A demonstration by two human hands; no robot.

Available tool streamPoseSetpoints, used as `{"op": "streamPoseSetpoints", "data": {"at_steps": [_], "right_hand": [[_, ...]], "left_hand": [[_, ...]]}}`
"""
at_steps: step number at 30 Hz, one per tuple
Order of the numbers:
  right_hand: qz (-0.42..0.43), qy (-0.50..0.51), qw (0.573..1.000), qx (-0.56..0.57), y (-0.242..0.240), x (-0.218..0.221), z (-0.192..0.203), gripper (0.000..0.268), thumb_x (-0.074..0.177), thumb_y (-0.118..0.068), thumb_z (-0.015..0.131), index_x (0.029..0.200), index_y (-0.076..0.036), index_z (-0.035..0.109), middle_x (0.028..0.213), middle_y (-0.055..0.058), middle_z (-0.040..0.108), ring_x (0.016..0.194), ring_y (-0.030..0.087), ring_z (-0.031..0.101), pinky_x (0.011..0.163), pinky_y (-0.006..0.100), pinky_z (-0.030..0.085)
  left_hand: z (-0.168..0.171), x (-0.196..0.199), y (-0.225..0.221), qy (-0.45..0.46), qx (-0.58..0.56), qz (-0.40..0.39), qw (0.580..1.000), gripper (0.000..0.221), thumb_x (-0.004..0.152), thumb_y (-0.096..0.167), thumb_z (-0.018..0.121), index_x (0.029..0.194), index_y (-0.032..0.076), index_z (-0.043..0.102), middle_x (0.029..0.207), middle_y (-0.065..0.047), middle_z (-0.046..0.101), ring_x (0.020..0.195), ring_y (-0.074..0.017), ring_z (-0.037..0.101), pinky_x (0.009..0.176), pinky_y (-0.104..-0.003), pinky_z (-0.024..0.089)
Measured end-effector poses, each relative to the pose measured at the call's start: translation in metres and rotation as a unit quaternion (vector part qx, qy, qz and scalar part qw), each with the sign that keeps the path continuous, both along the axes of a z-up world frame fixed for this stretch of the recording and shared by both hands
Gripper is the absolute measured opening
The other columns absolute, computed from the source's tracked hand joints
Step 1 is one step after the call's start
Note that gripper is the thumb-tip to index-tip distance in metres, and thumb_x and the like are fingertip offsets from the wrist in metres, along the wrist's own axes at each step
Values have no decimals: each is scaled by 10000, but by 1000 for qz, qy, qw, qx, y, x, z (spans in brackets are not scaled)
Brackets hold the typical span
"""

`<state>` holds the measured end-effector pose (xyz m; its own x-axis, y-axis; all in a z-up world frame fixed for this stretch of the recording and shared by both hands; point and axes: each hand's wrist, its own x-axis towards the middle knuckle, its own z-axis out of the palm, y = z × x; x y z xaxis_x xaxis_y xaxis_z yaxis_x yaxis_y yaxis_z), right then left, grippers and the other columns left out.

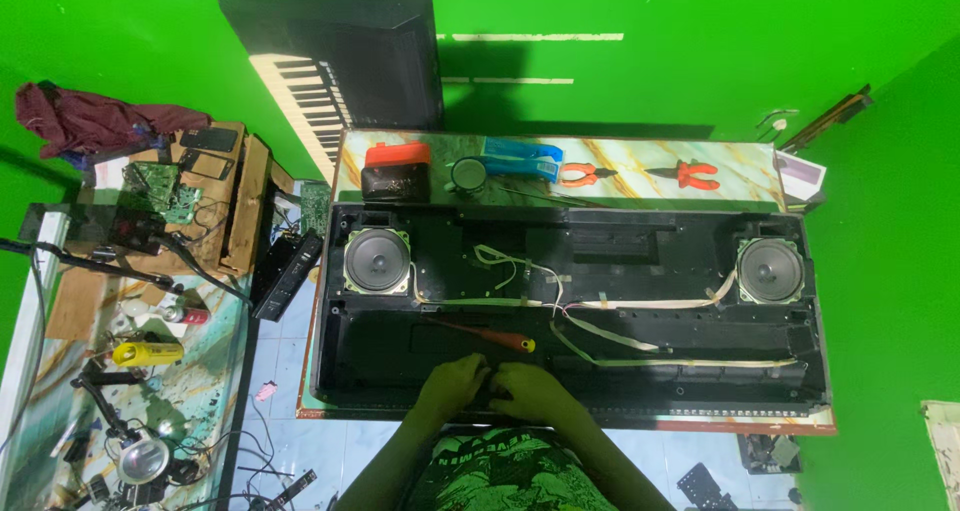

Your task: The person manipulates internal wires and electronic components inside a disassembled electronic keyboard with their hands.

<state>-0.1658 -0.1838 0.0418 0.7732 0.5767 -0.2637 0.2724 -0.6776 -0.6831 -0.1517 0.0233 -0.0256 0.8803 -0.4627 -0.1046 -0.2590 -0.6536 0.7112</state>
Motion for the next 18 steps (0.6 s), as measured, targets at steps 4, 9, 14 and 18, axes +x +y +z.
{"op": "streamPoseSetpoints", "data": {"at_steps": [4, 9, 14, 18], "right_hand": [[17, 31, 999, -26, 5, 3, -6, 315, 843, -304, 736, 1046, -64, 712, 1058, 120, 652, 999, 334, 648, 839, 461, 529], [25, 5, 1000, -3, 7, 5, -9, 248, 879, -281, 706, 996, -63, 724, 1056, 118, 681, 1012, 344, 658, 863, 474, 529], [32, 16, 999, -9, 11, 7, -2, 233, 879, -262, 694, 1014, -73, 711, 1043, 103, 671, 982, 320, 667, 823, 448, 537], [26, 38, 999, -14, 15, 7, 9, 305, 826, -321, 738, 988, -70, 682, 999, 89, 666, 947, 305, 673, 793, 429, 542]], "left_hand": [[0, 1, 0, 15, 9, -5, 1000, 225, 984, 284, 588, 1081, 85, 626, 982, -153, 733, 862, -402, 702, 731, -518, 544], [10, -1, 0, 45, -21, 19, 999, 237, 963, 267, 601, 1110, 86, 642, 1017, -170, 738, 905, -414, 699, 769, -516, 544], [19, -1, 2, 75, -6, 10, 997, 237, 973, 247, 587, 1136, 85, 644, 1040, -174, 732, 941, -401, 697, 795, -501, 539], [19, -3, 8, 26, -22, 8, 999, 223, 983, 248, 579, 1112, 76, 643, 1012, -158, 732, 935, -376, 703, 800, -476, 546]]}}
